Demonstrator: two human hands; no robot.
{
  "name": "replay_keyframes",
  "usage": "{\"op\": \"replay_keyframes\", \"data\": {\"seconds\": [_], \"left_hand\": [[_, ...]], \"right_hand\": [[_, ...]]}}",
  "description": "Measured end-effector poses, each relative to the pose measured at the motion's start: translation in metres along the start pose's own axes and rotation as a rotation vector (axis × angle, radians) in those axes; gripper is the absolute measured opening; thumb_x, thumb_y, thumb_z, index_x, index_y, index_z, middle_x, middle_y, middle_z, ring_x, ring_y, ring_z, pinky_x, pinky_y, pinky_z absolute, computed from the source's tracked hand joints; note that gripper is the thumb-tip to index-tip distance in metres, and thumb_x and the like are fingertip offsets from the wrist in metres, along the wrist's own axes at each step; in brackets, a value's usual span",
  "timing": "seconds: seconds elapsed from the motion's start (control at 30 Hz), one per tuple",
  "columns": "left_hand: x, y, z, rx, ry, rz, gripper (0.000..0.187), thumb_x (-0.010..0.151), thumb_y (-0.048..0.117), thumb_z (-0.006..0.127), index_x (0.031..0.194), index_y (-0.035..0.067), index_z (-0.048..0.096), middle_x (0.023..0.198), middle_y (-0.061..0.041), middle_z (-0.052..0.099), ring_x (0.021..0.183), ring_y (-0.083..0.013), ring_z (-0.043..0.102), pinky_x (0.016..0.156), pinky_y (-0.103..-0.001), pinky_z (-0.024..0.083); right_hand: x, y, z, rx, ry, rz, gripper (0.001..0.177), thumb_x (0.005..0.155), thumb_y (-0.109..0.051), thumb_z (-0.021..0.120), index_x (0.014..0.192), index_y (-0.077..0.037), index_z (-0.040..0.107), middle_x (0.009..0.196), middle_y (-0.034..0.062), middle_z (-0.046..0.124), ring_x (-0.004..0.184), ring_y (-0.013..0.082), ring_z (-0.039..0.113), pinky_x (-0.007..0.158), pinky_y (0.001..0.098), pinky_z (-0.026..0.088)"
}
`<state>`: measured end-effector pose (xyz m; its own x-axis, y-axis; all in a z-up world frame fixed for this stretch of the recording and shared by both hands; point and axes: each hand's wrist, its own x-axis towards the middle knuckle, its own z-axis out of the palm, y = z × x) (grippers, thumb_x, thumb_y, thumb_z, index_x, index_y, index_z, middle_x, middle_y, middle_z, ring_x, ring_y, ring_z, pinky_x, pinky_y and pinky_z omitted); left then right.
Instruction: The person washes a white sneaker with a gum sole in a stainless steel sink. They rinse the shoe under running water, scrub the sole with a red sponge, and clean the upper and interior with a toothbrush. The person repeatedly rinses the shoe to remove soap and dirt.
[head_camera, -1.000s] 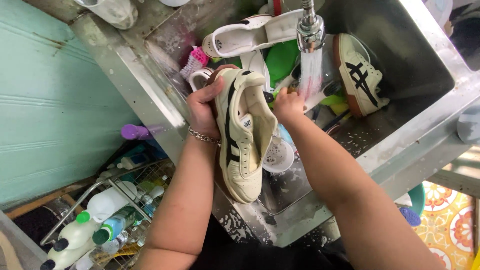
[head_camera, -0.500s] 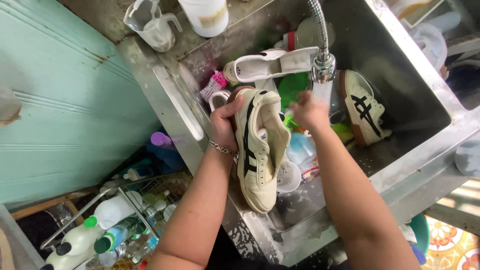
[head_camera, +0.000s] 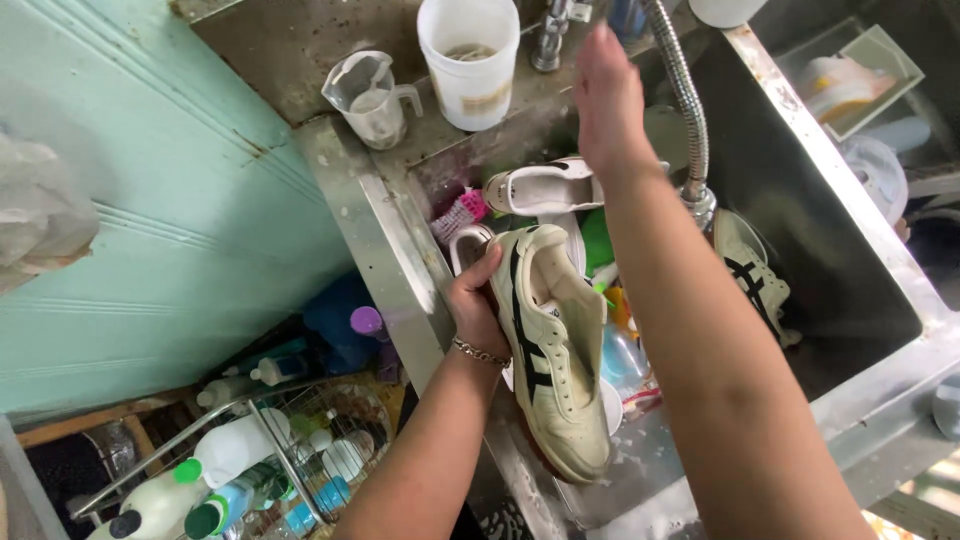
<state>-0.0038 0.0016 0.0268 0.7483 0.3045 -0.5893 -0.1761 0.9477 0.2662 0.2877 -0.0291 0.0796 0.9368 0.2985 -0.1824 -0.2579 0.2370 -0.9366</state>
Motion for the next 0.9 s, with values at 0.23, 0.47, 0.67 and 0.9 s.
{"op": "replay_keyframes", "data": {"seconds": [0.23, 0.47, 0.67, 0.9], "left_hand": [[0.003, 0.002, 0.002, -0.022, -0.039, -0.059, 0.045, 0.094, 0.029, 0.091, 0.129, 0.000, 0.088, 0.119, -0.019, 0.092, 0.106, -0.0421, 0.087, 0.098, -0.056, 0.072], [0.009, -0.002, 0.006, 0.055, 0.104, -0.044, 0.038, 0.104, 0.036, 0.091, 0.120, 0.001, 0.090, 0.116, -0.016, 0.091, 0.104, -0.0378, 0.085, 0.099, -0.048, 0.070], [0.023, -0.016, -0.013, 0.179, 0.135, -0.017, 0.039, 0.107, 0.041, 0.093, 0.125, 0.007, 0.095, 0.121, -0.018, 0.095, 0.113, -0.0340, 0.092, 0.111, -0.049, 0.071], [0.008, -0.020, 0.015, 0.265, -0.031, -0.085, 0.050, 0.111, 0.042, 0.085, 0.143, 0.004, 0.089, 0.124, -0.022, 0.092, 0.120, -0.0351, 0.090, 0.117, -0.050, 0.071]], "right_hand": [[0.053, 0.000, 0.032, -0.084, 0.195, 0.087, 0.054, 0.091, -0.059, 0.080, 0.091, -0.026, 0.038, 0.107, -0.0070, 0.058, 0.111, 0.0213, 0.031, 0.125, 0.0402, 0.037], [-0.006, 0.051, -0.082, -0.580, -0.216, -0.262, 0.059, 0.124, -0.052, 0.064, 0.166, -0.012, 0.073, 0.166, 0.0064, 0.076, 0.153, 0.0220, 0.068, 0.132, 0.0434, 0.052], [-0.114, 0.129, -0.252, -1.505, -0.003, 0.046, 0.051, 0.109, -0.080, 0.082, 0.134, -0.036, 0.091, 0.116, 0.0139, 0.091, 0.112, 0.0487, 0.088, 0.097, 0.0680, 0.072], [-0.148, 0.166, -0.301, -1.373, 0.103, 0.976, 0.085, 0.095, -0.051, 0.069, 0.168, -0.009, 0.053, 0.131, 0.0202, 0.080, 0.123, 0.0439, 0.077, 0.112, 0.0673, 0.061]]}}
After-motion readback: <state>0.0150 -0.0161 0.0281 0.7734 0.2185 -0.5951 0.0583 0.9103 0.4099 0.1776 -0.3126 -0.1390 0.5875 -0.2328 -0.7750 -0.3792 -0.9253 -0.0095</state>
